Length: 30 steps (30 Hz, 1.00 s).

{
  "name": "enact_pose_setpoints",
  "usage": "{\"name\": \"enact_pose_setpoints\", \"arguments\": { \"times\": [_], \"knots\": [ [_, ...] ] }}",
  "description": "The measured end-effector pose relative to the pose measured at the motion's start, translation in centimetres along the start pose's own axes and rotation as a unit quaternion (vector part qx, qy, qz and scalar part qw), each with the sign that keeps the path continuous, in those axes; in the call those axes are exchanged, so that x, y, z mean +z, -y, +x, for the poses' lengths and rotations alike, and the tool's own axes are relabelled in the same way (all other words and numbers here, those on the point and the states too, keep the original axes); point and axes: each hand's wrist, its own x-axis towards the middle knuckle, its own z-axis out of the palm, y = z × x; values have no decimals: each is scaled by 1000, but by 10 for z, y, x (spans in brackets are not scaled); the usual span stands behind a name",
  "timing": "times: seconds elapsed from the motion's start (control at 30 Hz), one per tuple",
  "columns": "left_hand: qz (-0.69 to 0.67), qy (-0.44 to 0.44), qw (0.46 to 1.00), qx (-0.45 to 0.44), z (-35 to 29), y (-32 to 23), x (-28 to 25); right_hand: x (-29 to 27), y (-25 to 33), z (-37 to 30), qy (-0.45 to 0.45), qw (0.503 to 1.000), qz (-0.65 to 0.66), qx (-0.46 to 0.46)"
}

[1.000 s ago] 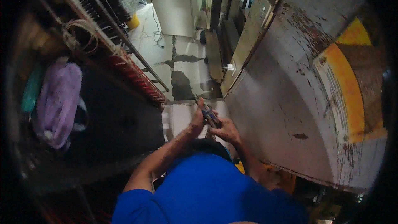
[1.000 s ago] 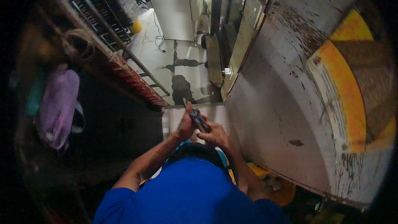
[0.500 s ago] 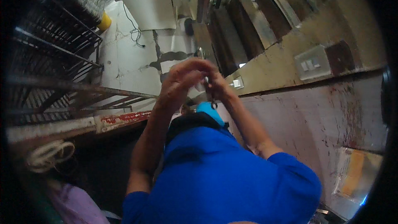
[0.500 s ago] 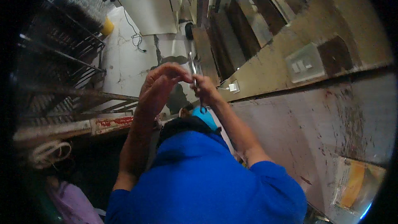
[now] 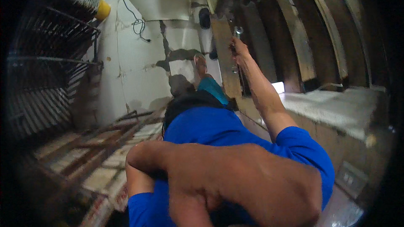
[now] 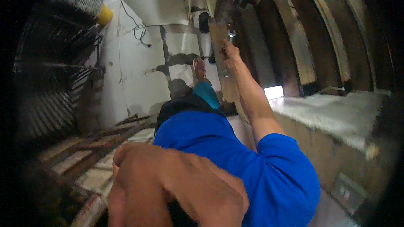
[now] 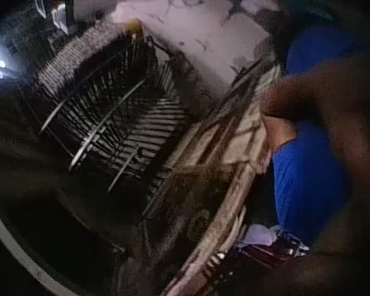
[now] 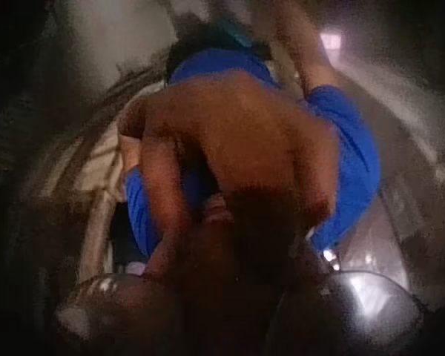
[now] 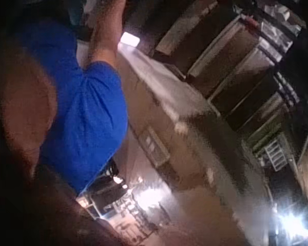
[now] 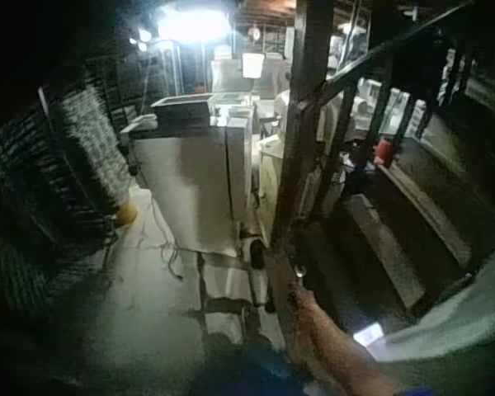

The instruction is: The person retrieves a yellow tool and a wrench from storage, then uses the wrench to loosen a bolt on a stainless steel machine. After removing the bolt, the person unplugs the machine's power cord and removes a metal tray from the unit.

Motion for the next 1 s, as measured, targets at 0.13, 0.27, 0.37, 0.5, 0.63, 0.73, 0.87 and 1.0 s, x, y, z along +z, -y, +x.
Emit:
{"name": "enact_pose_setpoints", "arguments": {
  "times": [0.13,0.27,0.37,0.5,0.63,0.73,0.87,1.0],
  "knots": [
    [286,94,940,-158,36,-80,-191,-19,23,155,-58,991,-83,-92],
    [672,-284,599,-330,-5,-141,-323,-77,39,267,-223,909,-334,-111],
    [708,-378,462,-377,-60,-214,-403,-139,27,356,-299,819,-476,-116],
    [722,-516,276,-371,-88,-298,-400,-123,51,373,-251,816,-515,-78],
    [730,-563,208,-326,-101,-384,-434,-179,43,412,-307,737,-581,-158],
    [710,-619,219,-252,-78,-450,-449,-208,22,412,-306,684,-573,-331],
    [812,-549,131,-148,28,-548,-472,-123,-16,335,-217,742,-560,-297],
    [911,-409,47,-30,84,-663,-512,61,-20,264,-19,794,-562,-230]
  ]
}}
